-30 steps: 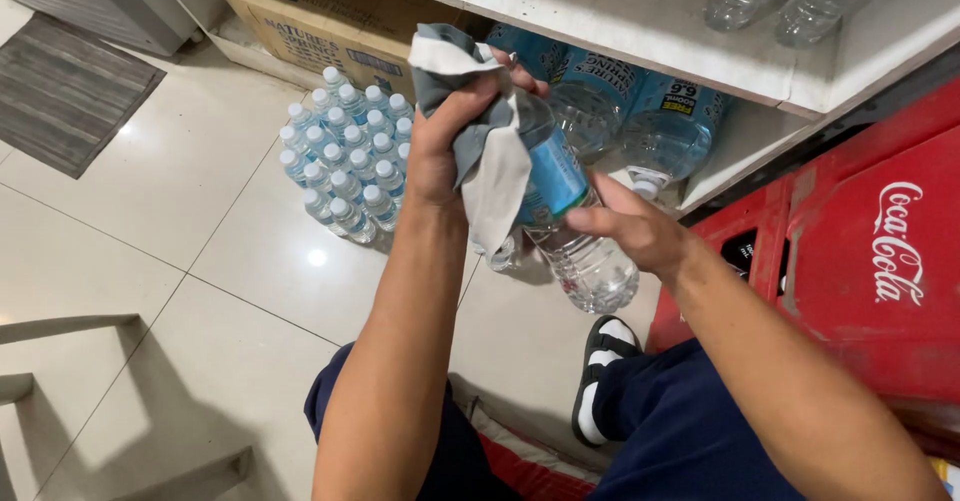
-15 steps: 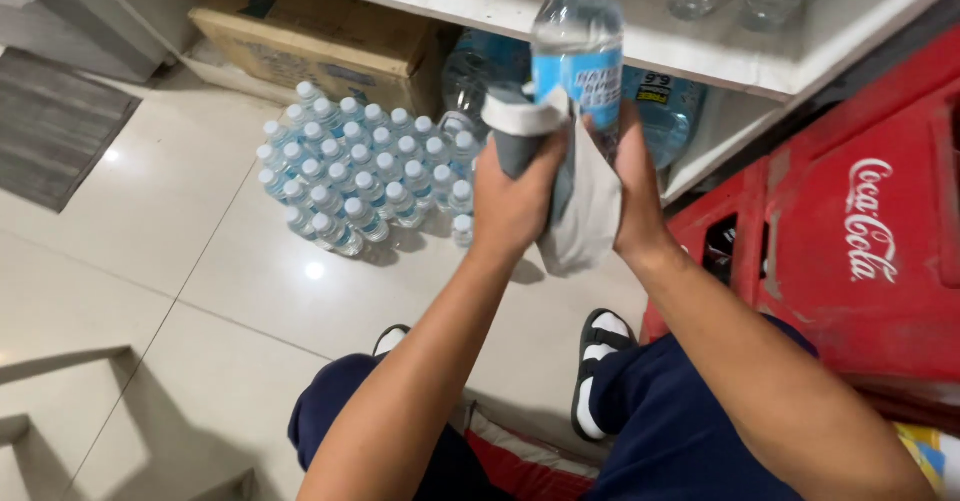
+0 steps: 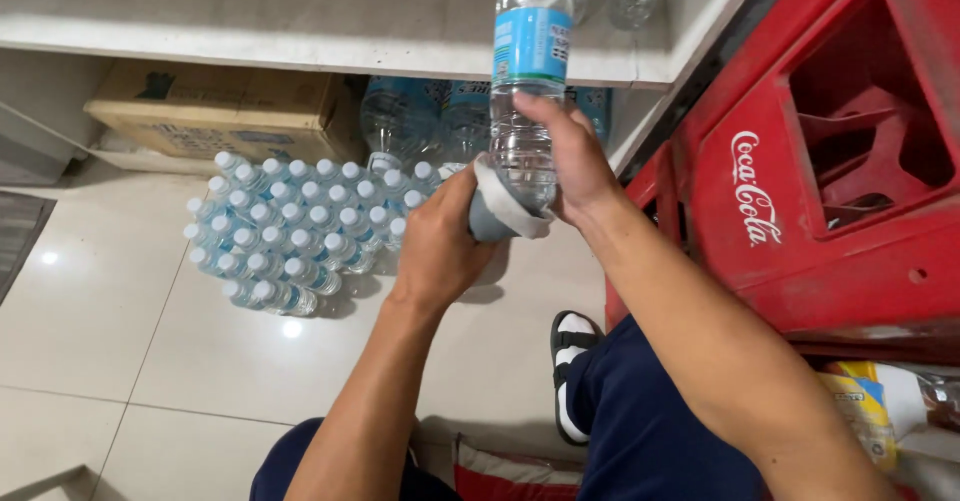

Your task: Wiping small plastic water bottles with a cloth and placing them on a shelf.

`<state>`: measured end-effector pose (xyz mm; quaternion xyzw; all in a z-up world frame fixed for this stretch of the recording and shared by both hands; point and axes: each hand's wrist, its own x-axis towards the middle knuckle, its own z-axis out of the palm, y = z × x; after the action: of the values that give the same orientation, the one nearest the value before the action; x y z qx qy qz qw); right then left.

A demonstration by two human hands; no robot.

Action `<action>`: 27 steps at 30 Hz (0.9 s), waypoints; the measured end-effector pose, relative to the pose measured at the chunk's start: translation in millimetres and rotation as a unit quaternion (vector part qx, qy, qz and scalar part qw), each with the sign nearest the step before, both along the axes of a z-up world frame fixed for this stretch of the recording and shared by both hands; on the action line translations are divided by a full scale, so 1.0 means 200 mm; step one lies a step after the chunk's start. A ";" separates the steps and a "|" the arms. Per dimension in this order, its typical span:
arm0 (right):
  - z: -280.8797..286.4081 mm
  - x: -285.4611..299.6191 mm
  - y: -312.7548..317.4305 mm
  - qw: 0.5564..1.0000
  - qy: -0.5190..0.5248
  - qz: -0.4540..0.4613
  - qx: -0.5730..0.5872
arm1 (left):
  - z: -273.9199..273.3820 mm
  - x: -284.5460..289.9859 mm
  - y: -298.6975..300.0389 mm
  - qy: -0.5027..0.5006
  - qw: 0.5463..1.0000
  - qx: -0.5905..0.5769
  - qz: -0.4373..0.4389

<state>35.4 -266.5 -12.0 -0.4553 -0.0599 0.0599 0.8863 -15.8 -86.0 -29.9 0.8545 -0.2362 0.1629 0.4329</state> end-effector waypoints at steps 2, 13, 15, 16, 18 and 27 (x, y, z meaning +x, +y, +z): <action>0.02 0.00 -0.01 1.000 -0.018 0.009 -0.012 | 0.01 0.00 0.02 -0.009 1.000 0.016 0.001; -0.18 0.32 0.04 0.936 -0.189 -0.145 -0.260 | 0.24 -0.14 0.07 0.234 0.917 0.323 -0.026; -0.22 0.48 0.02 0.877 -0.152 -0.257 -0.377 | 0.25 -0.21 0.05 0.244 0.903 0.339 -0.100; -0.25 0.57 0.01 0.875 -0.157 -0.259 -0.377 | 0.20 -0.23 0.05 0.239 0.905 0.339 -0.099; -0.32 0.75 -0.03 0.760 -0.217 -0.357 -0.498 | 0.11 -0.28 0.05 0.205 0.907 0.344 -0.131; -0.51 1.30 -0.03 0.714 -0.212 -0.430 -0.510 | 0.12 -0.34 -0.03 0.201 0.883 0.390 -0.164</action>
<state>295.2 -273.4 -114.5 -0.8153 -0.0042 -0.4047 0.4140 -82.9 -91.8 -6.5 0.9179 -0.3251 -0.1910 0.1233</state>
